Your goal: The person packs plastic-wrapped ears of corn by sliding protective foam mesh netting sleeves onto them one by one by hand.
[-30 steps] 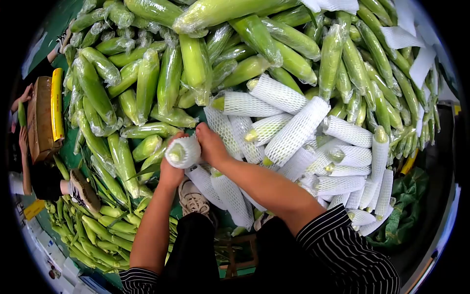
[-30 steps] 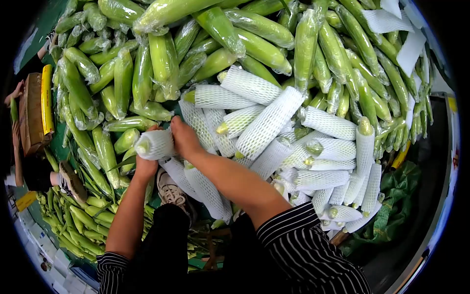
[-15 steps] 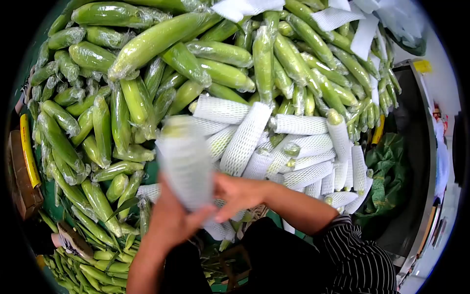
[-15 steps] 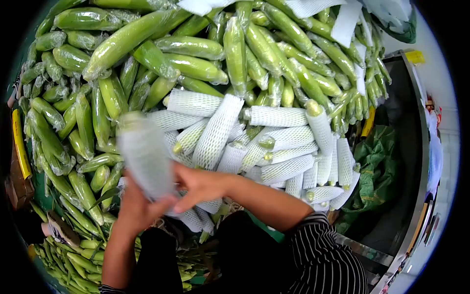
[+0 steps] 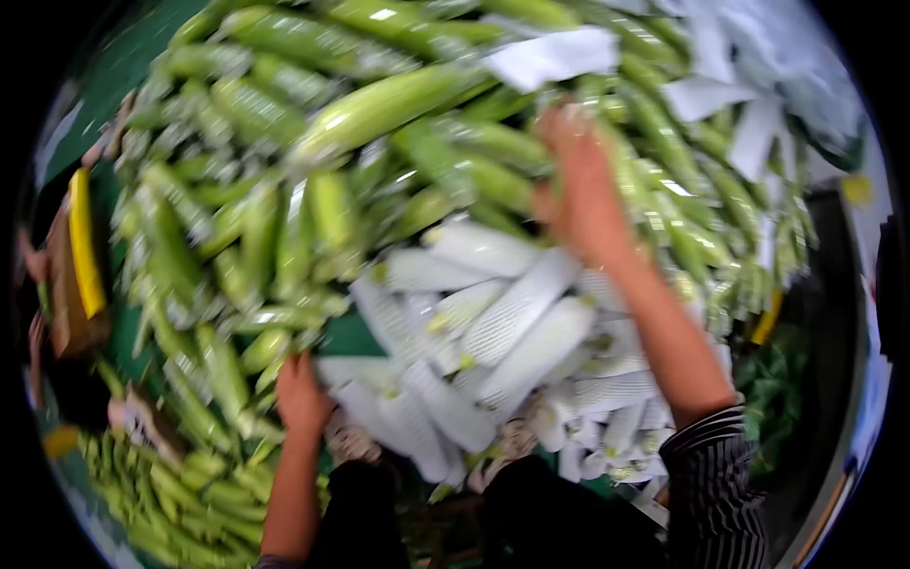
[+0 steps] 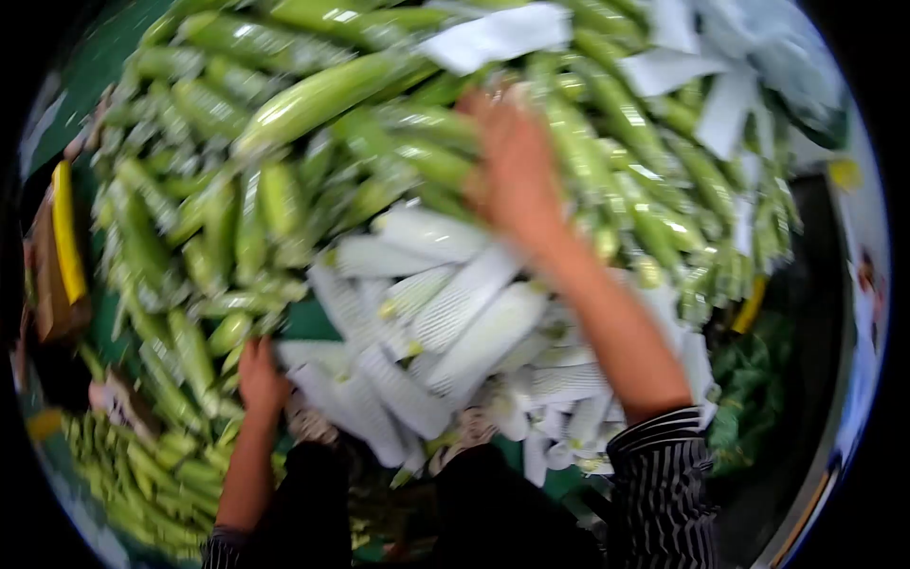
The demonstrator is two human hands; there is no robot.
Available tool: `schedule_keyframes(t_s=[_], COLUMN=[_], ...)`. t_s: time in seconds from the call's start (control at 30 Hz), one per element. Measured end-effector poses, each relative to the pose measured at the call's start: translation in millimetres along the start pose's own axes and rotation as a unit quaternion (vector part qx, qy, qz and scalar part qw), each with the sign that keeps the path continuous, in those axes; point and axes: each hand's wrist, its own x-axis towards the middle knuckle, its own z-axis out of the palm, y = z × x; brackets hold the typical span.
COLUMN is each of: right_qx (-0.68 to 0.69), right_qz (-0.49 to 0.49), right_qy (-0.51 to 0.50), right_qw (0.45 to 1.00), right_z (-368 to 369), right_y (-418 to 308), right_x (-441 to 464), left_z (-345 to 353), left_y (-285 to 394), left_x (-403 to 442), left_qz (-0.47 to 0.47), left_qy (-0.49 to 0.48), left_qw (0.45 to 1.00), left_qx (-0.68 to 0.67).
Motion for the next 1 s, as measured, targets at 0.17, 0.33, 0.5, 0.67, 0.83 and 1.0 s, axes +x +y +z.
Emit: schedule_keyframes(t_s=[0.17,0.33,0.5,0.67,0.83,1.0], right_qx=[-0.028,0.221,0.4,0.507,0.569,0.629], right_qz=[-0.022,-0.139,0.017,0.119,0.22,0.265], right_qy=[0.114,0.162,-0.396,-0.481,-0.386,-0.31], right_qw=[0.993,0.952,0.826,0.706,0.692,0.662], right_z=[36.8,14.5,-2.2,13.4,104.5,132.7], right_y=[74.2,-26.9,-141.9,-194.9,-264.6,-316.2], right_x=[109.9,-1.9,-105.2,-142.8,-182.4,-200.4], left_z=[18.4,11.2,-0.9,-84.1,-69.1,-38.4], left_y=[-20.6,-27.0,-18.0,-18.4,-37.3,-22.6], left_x=[-64.3,-47.6,-47.6,-101.1,-100.5,-67.7], left_qz=[-0.104,-0.018,-0.187,-0.145,-0.116,-0.137], left_qy=[0.101,0.052,-0.035,0.138,0.258,0.436], left_qw=[0.989,0.998,0.976,0.887,0.787,0.683], left_qx=[-0.01,-0.03,-0.102,-0.416,-0.548,-0.57])
